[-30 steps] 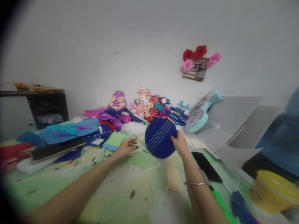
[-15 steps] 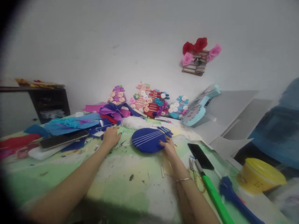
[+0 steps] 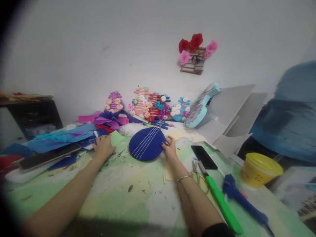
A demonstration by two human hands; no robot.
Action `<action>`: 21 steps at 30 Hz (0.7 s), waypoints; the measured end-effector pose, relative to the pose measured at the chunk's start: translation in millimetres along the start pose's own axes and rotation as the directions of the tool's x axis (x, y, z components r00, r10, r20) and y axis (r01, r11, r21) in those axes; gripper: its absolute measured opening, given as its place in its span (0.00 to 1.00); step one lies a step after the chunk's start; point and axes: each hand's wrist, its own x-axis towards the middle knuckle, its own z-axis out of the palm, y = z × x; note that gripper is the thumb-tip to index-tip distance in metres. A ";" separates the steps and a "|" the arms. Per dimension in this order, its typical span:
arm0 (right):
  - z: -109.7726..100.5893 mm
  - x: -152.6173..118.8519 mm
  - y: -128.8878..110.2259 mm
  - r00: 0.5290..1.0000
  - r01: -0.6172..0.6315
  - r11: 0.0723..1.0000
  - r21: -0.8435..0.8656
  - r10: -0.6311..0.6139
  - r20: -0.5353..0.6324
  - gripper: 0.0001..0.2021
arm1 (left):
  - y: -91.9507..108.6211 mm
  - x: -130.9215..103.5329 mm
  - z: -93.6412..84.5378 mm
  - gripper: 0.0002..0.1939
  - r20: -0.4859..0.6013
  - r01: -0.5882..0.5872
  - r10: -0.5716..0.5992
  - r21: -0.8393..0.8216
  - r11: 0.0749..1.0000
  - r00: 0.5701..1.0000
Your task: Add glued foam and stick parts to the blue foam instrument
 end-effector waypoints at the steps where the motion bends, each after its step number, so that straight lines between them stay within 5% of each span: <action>1: 0.1 -1.7 -1.3 0.999 -0.009 1.000 -0.007 0.009 0.031 0.33 | 0.5 -0.9 -0.4 0.29 -0.002 -0.017 0.017 0.000 1.000 1.000; 6: -3.2 -6.4 -2.5 0.992 -0.020 0.996 -0.089 0.031 0.126 0.44 | 4.4 -4.8 -9.5 0.30 -0.054 -0.018 0.015 -0.058 0.998 0.998; 12: -8.4 2.8 8.3 0.998 0.063 0.957 -0.285 -0.059 0.021 0.34 | 5.1 -0.3 -15.4 0.26 -0.176 0.046 -0.078 -0.177 0.983 0.981; 16: -8.5 2.2 6.2 0.990 0.121 0.882 -0.456 -0.141 -0.009 0.17 | 6.3 3.6 -5.9 0.24 -0.323 -0.131 0.017 -0.336 0.932 0.946; 21: 7.4 -16.6 -10.3 0.975 0.220 0.812 -0.540 -0.195 0.104 0.09 | 23.7 -6.2 3.6 0.25 -0.296 -0.410 0.293 -0.507 0.758 0.909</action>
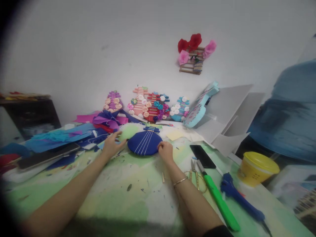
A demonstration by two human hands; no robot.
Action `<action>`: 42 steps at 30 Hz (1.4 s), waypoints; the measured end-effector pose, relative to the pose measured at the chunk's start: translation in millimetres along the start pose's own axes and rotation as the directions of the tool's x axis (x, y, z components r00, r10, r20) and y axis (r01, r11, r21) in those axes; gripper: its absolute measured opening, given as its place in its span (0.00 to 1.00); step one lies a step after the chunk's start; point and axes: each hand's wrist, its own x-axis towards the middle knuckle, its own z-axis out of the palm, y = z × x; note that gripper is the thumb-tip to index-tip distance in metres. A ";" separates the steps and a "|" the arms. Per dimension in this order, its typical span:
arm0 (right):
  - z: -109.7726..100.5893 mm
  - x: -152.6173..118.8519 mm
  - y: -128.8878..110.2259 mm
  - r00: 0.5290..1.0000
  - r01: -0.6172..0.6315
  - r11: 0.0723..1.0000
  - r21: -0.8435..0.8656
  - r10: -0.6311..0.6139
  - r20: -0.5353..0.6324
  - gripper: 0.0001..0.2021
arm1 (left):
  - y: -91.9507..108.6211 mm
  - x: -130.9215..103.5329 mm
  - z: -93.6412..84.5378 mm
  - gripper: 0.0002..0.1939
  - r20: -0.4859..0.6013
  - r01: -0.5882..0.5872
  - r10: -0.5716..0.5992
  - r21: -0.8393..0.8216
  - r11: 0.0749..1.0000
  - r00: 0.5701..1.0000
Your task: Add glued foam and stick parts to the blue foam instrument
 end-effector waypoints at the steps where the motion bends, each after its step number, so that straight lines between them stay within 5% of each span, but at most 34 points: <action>1: 2.9 -3.9 -5.5 1.000 0.009 1.000 -0.001 -0.009 0.028 0.10 | 5.4 -2.4 2.4 0.26 0.042 -0.039 0.040 -0.039 0.998 0.998; 7: 27.7 -21.4 -22.8 0.982 -0.057 0.991 0.123 0.033 0.189 0.07 | 37.3 -18.2 5.4 0.32 0.228 -0.226 0.268 -0.192 0.955 0.936; 11: 32.9 -21.0 -23.3 0.968 -0.139 0.962 0.235 0.082 0.239 0.16 | 46.0 -23.3 7.1 0.38 0.321 -0.207 0.301 -0.294 0.933 0.898; 14: 29.1 -18.9 -22.3 0.967 -0.164 0.945 0.282 0.098 0.236 0.18 | 46.0 -22.8 11.2 0.29 0.369 -0.116 0.219 -0.280 0.953 0.903; 18: 21.2 -17.4 -23.0 0.970 -0.173 0.941 0.290 0.113 0.213 0.14 | 36.8 -18.2 16.1 0.14 0.293 -0.018 0.010 0.026 1.000 0.956; 23: 9.9 -14.8 -26.9 0.981 -0.179 0.939 0.292 0.147 0.129 0.14 | 14.8 -13.4 16.4 0.10 0.236 0.166 -0.232 0.270 0.949 0.944; 26: 5.2 -13.9 -28.1 0.978 -0.201 0.931 0.306 0.172 0.119 0.15 | 3.3 -10.7 11.8 0.13 0.212 0.194 -0.289 0.380 0.904 0.933; 31: 3.2 -14.2 -27.9 0.966 -0.250 0.916 0.312 0.216 0.141 0.15 | -18.1 -3.1 -0.6 0.30 0.149 0.246 -0.365 0.506 0.827 0.919; 34: 2.3 -14.3 -28.6 0.957 -0.281 0.913 0.296 0.244 0.156 0.14 | -32.6 1.5 -6.1 0.33 0.143 0.311 -0.436 0.511 0.802 0.889; 42: 1.8 -16.7 -30.0 0.950 -0.300 0.916 0.264 0.262 0.169 0.11 | -41.2 11.1 -18.7 0.16 0.054 0.406 -0.434 0.267 0.874 0.899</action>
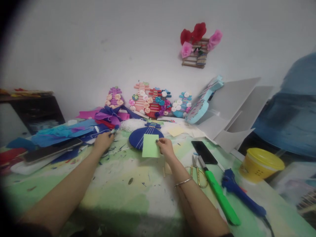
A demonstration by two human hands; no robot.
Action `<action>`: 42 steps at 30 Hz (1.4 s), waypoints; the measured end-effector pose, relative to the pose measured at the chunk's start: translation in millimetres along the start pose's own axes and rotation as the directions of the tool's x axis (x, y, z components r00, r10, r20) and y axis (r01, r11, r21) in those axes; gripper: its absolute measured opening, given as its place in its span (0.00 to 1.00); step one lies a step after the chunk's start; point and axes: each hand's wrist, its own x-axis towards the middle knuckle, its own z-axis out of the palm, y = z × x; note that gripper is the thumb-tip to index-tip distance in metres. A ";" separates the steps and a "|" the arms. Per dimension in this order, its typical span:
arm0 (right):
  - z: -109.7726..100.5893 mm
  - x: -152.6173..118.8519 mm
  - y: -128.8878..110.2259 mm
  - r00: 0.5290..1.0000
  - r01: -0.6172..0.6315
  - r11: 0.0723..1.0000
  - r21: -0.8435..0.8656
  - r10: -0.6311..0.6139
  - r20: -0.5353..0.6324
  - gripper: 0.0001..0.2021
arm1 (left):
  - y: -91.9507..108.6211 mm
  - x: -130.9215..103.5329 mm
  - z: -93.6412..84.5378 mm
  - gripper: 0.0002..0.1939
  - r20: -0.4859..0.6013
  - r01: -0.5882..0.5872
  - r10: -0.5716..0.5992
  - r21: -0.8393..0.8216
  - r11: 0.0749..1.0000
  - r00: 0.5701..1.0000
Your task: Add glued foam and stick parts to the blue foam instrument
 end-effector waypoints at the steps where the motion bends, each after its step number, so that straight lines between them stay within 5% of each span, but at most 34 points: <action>1: 0.2 -0.1 0.2 1.000 0.003 1.000 0.001 -0.003 -0.002 0.11 | 1.1 0.5 -3.0 0.15 -0.031 0.003 -0.005 -0.058 0.998 1.000; 5: 0.1 -0.1 0.0 1.000 0.002 1.000 0.023 -0.002 -0.015 0.15 | 9.6 1.7 -12.9 0.18 -0.132 0.025 -0.076 -0.350 0.936 0.988; 9: -0.4 -0.6 -1.9 0.999 -0.011 0.999 0.051 0.013 -0.036 0.21 | 24.1 -3.9 -12.0 0.24 -0.019 0.063 -0.102 -0.670 0.739 0.995; 16: 0.2 -1.8 -1.4 0.997 0.002 0.995 0.104 0.006 -0.077 0.27 | 41.8 -25.9 -4.7 0.28 0.282 0.186 0.171 -0.884 0.430 0.944; 23: 0.2 -2.4 -2.4 0.992 0.091 0.977 0.192 -0.072 -0.100 0.23 | 51.9 -38.6 -6.5 0.53 0.296 0.233 0.357 -0.950 0.210 0.886; 29: 9.2 -3.2 3.2 0.988 0.152 0.985 0.084 -0.148 -0.049 0.19 | 56.0 -49.3 -1.5 0.32 0.499 0.388 0.441 -0.864 0.322 0.746; 31: 13.7 -5.4 6.5 0.984 0.173 0.985 0.002 -0.173 -0.044 0.13 | 58.3 -53.5 1.3 0.27 0.526 0.416 0.439 -0.849 0.327 0.728; 37: 21.7 -12.9 8.1 0.976 0.214 0.966 -0.144 -0.218 -0.012 0.08 | 68.0 -63.2 3.1 0.31 0.496 0.318 0.396 -0.843 0.435 0.773; 42: 23.5 -12.2 5.5 0.983 0.163 0.984 -0.072 -0.156 0.099 0.19 | 67.8 -60.4 3.8 0.31 0.427 0.331 0.348 -0.894 0.301 0.835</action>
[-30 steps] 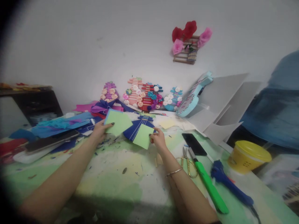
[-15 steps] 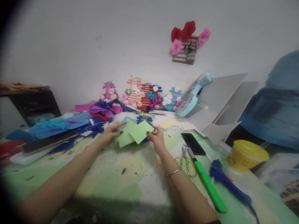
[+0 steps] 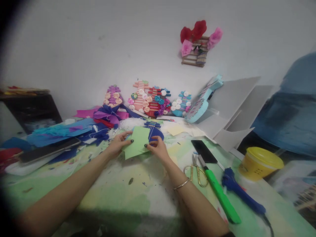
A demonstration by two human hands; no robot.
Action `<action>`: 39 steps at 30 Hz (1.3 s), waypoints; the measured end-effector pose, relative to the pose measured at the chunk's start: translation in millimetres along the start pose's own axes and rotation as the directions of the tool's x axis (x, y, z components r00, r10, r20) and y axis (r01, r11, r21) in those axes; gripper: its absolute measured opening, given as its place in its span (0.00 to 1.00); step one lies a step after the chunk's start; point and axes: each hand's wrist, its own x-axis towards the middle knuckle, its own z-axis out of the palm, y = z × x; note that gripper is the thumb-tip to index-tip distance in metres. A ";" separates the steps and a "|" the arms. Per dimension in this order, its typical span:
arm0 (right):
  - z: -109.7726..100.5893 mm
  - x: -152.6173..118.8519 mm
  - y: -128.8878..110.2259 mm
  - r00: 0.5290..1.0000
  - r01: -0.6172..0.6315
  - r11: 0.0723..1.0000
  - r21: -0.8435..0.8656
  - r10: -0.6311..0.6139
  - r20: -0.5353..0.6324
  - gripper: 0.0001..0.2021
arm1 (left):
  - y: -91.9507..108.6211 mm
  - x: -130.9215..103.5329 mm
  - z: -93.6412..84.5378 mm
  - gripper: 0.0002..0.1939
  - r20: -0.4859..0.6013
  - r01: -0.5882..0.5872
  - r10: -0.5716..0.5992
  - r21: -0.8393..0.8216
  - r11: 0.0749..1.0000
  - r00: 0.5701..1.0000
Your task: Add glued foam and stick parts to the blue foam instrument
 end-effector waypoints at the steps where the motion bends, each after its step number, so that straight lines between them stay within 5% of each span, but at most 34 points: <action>1: 1.5 -0.3 -0.3 0.999 -0.015 1.000 0.024 0.015 0.029 0.18 | 0.0 0.3 -0.4 0.30 0.007 -0.003 0.003 -0.018 1.000 1.000; 5: 8.6 -3.1 -1.9 1.000 -0.018 0.998 0.054 0.018 0.007 0.13 | 1.5 1.5 -1.8 0.31 0.008 0.000 0.001 -0.060 0.998 1.000; 9: 5.1 -2.9 -3.7 0.995 0.008 0.998 0.064 -0.001 -0.102 0.12 | 7.3 9.1 -11.8 0.32 -0.208 -0.052 0.059 0.039 0.998 0.976; 16: -12.5 3.2 -5.1 0.975 0.007 0.996 0.090 0.013 -0.221 0.12 | 13.6 21.2 -63.1 0.28 -0.670 0.088 0.152 0.311 0.946 0.727; 21: -12.3 3.3 -5.1 0.976 0.033 0.996 0.084 -0.014 -0.217 0.14 | 12.9 12.0 -66.0 0.29 -0.709 0.212 0.305 0.540 0.815 0.635; 23: -11.0 3.4 -4.1 0.978 0.045 0.997 0.070 -0.030 -0.207 0.14 | 14.5 8.6 -53.2 0.24 -0.618 0.219 0.484 0.729 0.649 0.620; 25: -9.3 3.0 -2.8 0.980 0.058 0.997 0.047 -0.048 -0.194 0.14 | 16.4 5.7 -36.7 0.18 -0.419 0.104 0.613 0.871 0.481 0.670; 26: -8.2 2.4 -2.3 0.981 0.066 0.997 0.032 -0.059 -0.185 0.14 | 16.7 4.0 -27.8 0.14 -0.311 -0.022 0.600 0.876 0.481 0.737; 29: -3.2 -1.4 -2.1 0.985 0.104 0.994 -0.030 -0.108 -0.137 0.13 | 13.1 -3.2 -2.0 0.14 0.041 -0.272 0.313 0.607 0.746 0.949; 31: 1.3 -4.6 -2.9 0.986 0.130 0.989 -0.067 -0.136 -0.095 0.14 | 7.3 -8.5 12.2 0.22 0.187 -0.254 0.184 0.489 0.834 0.965; 34: 6.9 -8.3 -5.7 0.987 0.144 0.984 -0.104 -0.151 -0.059 0.14 | -0.7 -12.6 23.6 0.31 0.212 -0.106 0.035 0.331 0.938 0.977; 39: -2.5 -22.1 -24.3 0.984 0.148 0.952 -0.267 -0.169 -0.057 0.11 | -1.4 -6.3 14.7 0.29 0.039 0.006 -0.013 0.191 0.981 0.999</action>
